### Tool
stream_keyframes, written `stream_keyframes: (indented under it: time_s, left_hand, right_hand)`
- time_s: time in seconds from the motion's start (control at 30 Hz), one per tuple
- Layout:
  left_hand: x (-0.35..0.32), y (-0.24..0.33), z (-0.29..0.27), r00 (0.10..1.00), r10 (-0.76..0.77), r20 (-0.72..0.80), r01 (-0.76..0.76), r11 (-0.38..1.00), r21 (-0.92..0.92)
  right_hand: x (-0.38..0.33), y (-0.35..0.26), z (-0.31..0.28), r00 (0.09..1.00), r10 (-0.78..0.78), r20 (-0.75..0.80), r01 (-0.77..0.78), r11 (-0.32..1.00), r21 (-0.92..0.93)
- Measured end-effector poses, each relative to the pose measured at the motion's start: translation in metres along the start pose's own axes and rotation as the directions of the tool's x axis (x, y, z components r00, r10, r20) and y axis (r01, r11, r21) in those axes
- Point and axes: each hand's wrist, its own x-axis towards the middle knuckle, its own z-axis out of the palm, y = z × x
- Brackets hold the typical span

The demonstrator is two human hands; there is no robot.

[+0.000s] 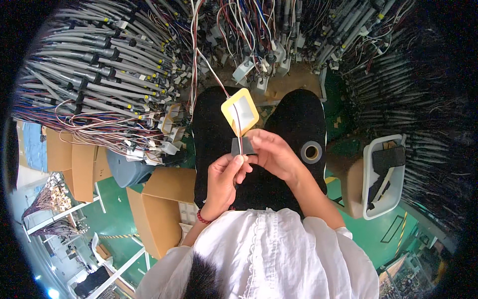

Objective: Assembling components onto a wiring harness and securing them with tape.

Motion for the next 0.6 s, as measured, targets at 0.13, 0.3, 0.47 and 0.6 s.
stream_keyframes:
  time_s: [0.13,0.3,0.47,0.6]
  left_hand:
    - [-0.003,0.003,-0.001,0.999,0.036,0.016,-0.036,0.999,0.016]
    - [-0.003,0.0,-0.004,0.995,-0.012,0.1,0.005,0.998,0.069]
    - [-0.003,0.004,-0.002,0.992,0.005,0.127,-0.023,0.99,0.141]
    - [-0.004,0.005,-0.002,0.992,0.014,0.122,-0.043,0.969,0.241]
  right_hand:
    - [0.0,0.004,-0.001,0.999,0.042,0.033,-0.041,0.999,-0.027]
    - [0.003,0.003,0.007,0.997,0.055,0.045,-0.048,0.99,-0.13]
    - [0.003,-0.003,0.011,0.996,0.091,0.022,-0.086,0.983,-0.162]
    - [0.003,-0.004,0.013,0.995,0.1,-0.022,-0.103,0.975,-0.196]
